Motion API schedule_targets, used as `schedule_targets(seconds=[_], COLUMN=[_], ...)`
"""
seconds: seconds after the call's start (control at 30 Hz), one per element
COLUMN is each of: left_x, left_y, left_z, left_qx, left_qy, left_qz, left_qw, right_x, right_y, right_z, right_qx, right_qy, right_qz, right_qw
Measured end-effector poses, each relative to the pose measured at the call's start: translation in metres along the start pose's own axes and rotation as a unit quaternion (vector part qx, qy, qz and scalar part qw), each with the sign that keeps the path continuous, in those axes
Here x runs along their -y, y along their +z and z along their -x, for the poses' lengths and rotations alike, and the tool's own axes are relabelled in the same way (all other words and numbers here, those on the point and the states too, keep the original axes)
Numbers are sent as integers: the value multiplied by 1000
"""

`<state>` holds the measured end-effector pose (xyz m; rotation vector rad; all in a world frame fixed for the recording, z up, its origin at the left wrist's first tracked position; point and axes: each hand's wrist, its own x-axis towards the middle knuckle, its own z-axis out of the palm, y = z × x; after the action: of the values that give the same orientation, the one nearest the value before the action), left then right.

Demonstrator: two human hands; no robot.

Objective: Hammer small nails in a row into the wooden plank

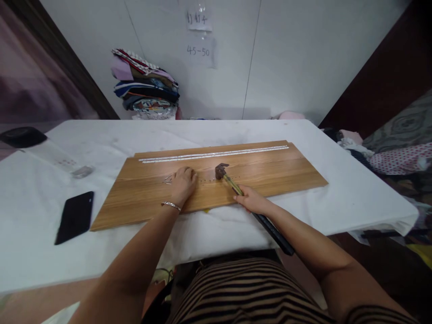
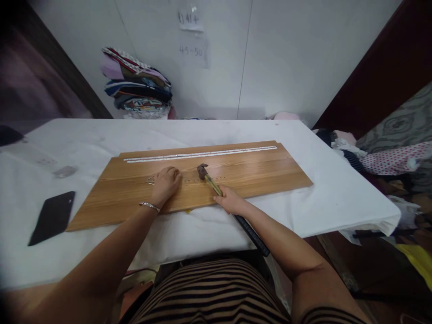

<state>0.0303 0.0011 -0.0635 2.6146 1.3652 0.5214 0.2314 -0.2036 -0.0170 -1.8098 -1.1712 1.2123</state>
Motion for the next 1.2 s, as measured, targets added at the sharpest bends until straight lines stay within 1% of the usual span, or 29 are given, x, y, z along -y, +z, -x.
schedule_targets(seconds=[0.2,0.53,0.8,1.0,1.2], left_x=[-1,-1,0,-2,-7], left_y=[-1,-3,-1,-2,-6], left_z=[0,0,0,0,1], left_qx=[-3,3,0,6,11], left_qy=[1,7,4,1,-4], left_qz=[0,-6,-12,-13,-16], left_qw=[1000,1000,1000,1000,1000], right_x=[8,4,6,7,13], right_y=[0,-1,-1,-1,-2], right_z=[3,0,1,1,3], right_qx=[-9,-9,-8,-7,-8], right_qy=[7,-10,-21,-3,-4], right_qz=[19,13,4,17,23], right_qw=[1000,1000,1000,1000,1000])
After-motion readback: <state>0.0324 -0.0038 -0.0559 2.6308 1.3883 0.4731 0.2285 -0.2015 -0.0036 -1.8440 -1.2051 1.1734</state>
